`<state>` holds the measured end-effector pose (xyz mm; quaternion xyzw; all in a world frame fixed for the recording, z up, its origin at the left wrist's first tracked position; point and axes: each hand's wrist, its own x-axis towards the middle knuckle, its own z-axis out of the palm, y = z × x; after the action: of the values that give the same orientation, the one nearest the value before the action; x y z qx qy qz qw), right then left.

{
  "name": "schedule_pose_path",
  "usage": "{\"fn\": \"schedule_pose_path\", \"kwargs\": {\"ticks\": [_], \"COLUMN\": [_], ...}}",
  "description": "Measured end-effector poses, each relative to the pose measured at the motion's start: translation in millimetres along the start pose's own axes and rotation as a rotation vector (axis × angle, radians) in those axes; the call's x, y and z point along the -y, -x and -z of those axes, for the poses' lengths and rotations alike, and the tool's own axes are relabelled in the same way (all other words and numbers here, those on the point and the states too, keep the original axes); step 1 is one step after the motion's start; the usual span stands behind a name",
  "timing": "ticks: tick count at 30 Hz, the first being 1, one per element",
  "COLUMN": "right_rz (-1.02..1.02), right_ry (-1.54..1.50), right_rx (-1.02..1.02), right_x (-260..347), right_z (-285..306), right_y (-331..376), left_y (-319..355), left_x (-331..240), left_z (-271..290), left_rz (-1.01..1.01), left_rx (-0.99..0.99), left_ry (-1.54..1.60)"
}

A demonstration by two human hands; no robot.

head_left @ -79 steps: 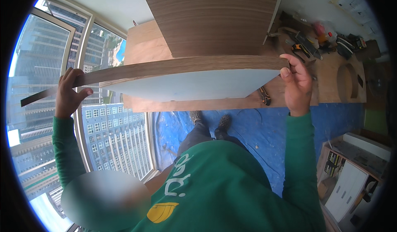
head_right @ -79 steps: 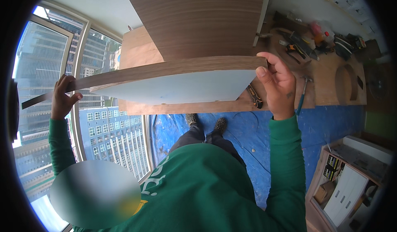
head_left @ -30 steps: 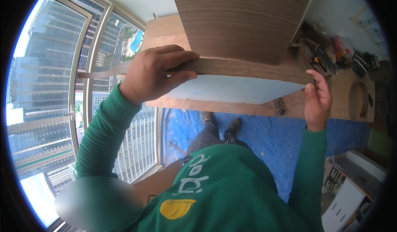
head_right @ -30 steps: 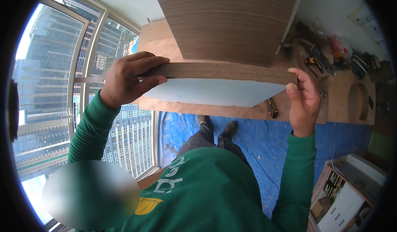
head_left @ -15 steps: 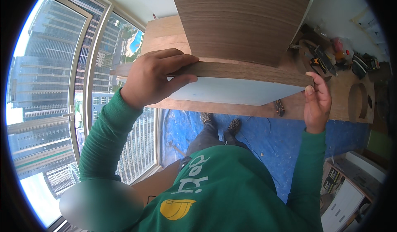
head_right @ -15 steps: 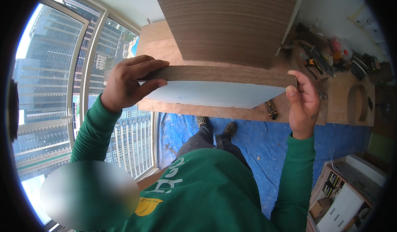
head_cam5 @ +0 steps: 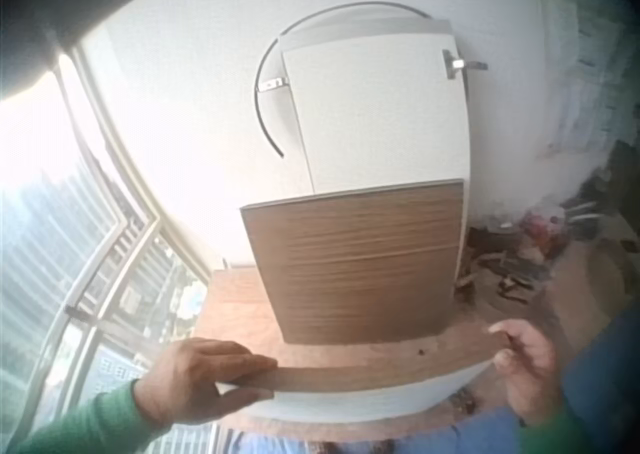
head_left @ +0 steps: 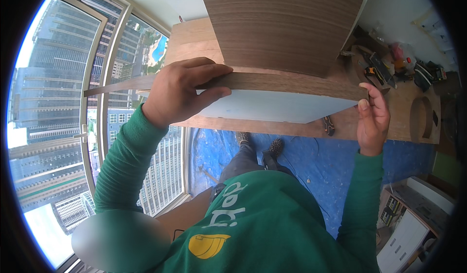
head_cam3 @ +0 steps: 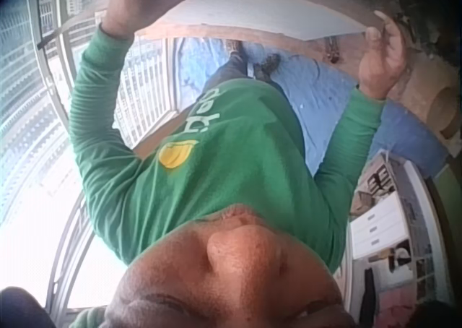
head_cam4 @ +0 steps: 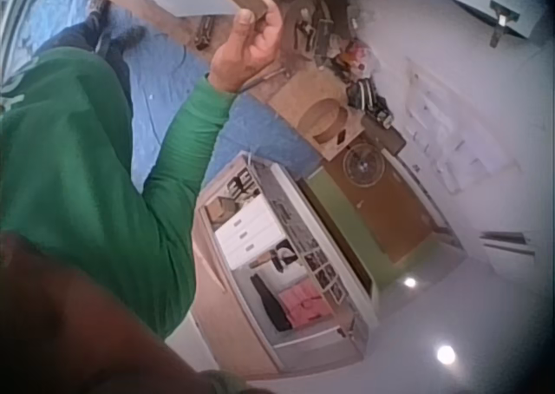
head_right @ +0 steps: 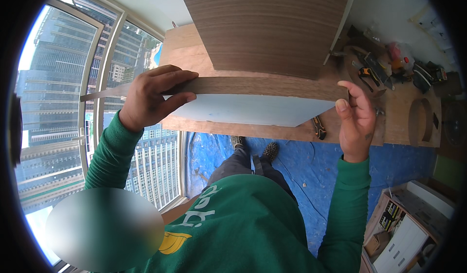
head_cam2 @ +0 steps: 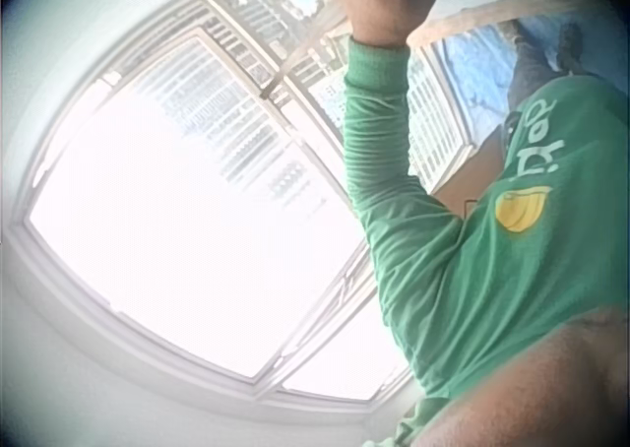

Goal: The person assembles a cabinet by aligning and attaching wooden edge banding to a white panel, using a hammer to tap the banding into place. They repeatedly position the banding, tap it, and trim excess with a utility knife, then apply glue to secure the edges.

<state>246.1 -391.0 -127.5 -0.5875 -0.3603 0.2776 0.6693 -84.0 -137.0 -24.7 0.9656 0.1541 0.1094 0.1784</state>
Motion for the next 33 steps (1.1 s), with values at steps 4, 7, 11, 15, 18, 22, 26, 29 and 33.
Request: {"fn": "schedule_pose_path", "kwargs": {"ticks": [4,7,11,15,18,22,26,29,33], "right_rz": [0.005,0.001,0.008,0.017,-0.006,-0.017,-0.031,-0.061,0.262], "right_ry": [0.004,0.003,0.006,-0.003,-0.020,0.008,-0.007,-0.070,0.260], "right_rx": [0.004,0.011,0.005,-0.014,-0.014,0.011,0.020,0.013,-0.036], "right_x": [0.0,-0.3,-1.3,-0.7,1.1,1.4,3.0,11.1,30.1], "right_z": [-0.2,1.1,1.4,-1.8,-2.4,1.8,1.1,-6.1,-18.0], "right_y": [0.2,0.5,0.3,-0.6,-1.2,-1.0,1.3,-0.3,-8.8], "left_y": [0.2,0.5,1.0,1.3,0.8,-0.6,0.0,1.3,2.2], "left_x": [0.0,-0.9,-2.0,-1.9,-1.6,-0.9,-1.8,-1.8,-1.0], "left_z": [-2.4,-4.7,-5.4,-3.6,-3.5,-6.4,-7.5,-7.1,-6.2], "left_rz": [0.049,0.075,0.090,0.064,0.036,0.075,0.097,0.093,0.079], "left_rx": [-0.019,-0.036,-0.040,-0.022,-0.015,-0.030,-0.032,-0.021,-0.034], "left_ry": [0.031,0.034,0.034,0.019,0.003,0.052,0.110,0.075,0.057]}}
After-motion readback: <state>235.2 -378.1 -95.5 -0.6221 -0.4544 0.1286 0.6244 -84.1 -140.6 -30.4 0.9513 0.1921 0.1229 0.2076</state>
